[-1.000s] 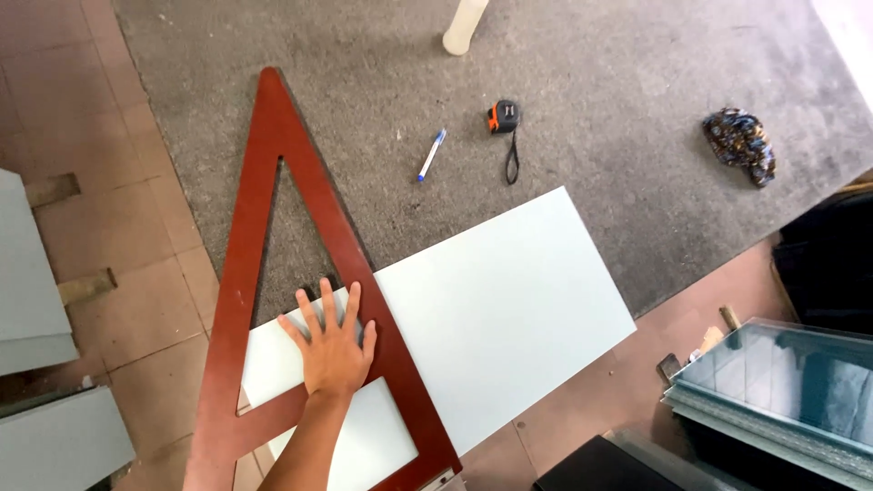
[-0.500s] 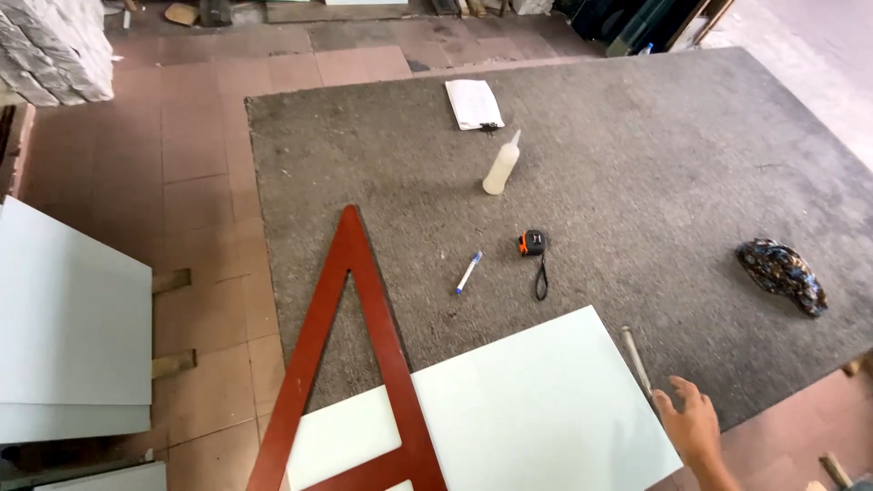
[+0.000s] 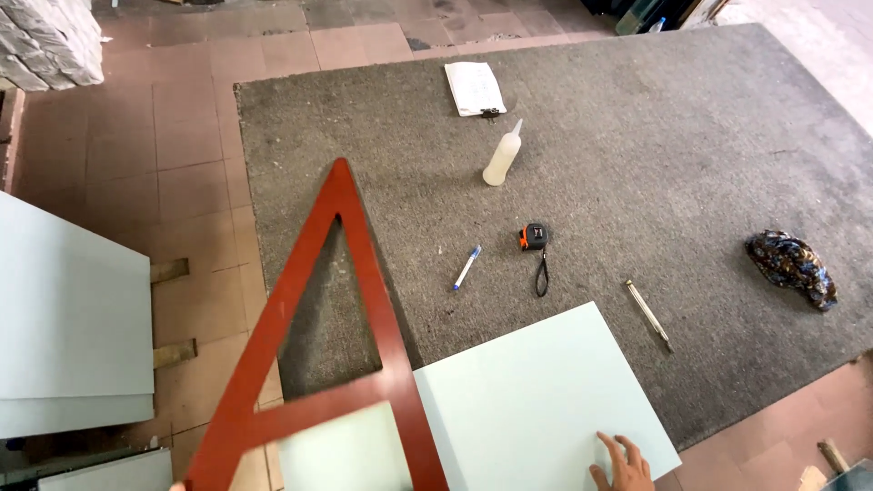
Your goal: Measure and mark a white panel using a tape measure and a large square, then apply liquid from a squeeze bottle
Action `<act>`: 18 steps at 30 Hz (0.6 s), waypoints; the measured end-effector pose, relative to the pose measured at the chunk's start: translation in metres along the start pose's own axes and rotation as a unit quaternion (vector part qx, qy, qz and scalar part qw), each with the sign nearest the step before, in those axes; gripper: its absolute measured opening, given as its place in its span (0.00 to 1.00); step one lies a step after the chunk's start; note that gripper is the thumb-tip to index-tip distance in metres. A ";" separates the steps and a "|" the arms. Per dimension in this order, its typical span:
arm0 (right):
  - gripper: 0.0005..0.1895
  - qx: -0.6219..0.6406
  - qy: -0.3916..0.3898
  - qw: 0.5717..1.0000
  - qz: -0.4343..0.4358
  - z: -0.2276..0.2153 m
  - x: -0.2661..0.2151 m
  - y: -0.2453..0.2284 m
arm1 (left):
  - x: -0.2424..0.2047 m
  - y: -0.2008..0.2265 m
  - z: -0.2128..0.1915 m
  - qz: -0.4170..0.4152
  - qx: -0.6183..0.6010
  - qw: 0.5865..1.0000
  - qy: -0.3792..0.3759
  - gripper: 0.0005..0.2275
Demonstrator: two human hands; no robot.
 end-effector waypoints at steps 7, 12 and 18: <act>0.39 0.051 -0.058 0.996 0.032 -0.066 0.065 0.001 | 0.132 0.149 -0.021 -0.045 -0.092 0.989 -0.108 0.47; 0.42 0.062 -0.076 0.990 0.103 -0.111 0.103 -0.012 | 0.121 0.218 -0.030 0.118 -0.030 0.987 0.100 0.25; 0.44 0.105 -0.054 0.976 0.183 -0.137 0.108 -0.064 | -0.055 0.081 0.060 0.032 -0.055 0.997 -0.031 0.29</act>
Point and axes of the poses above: each hand's wrist, its own x-axis towards the middle knuckle, its own z-axis out of the palm, y = z × x, the point moved 1 cm from there along x, towards the middle knuckle, and after that the axes turned 5 degrees about y, right-handed, at the moved point
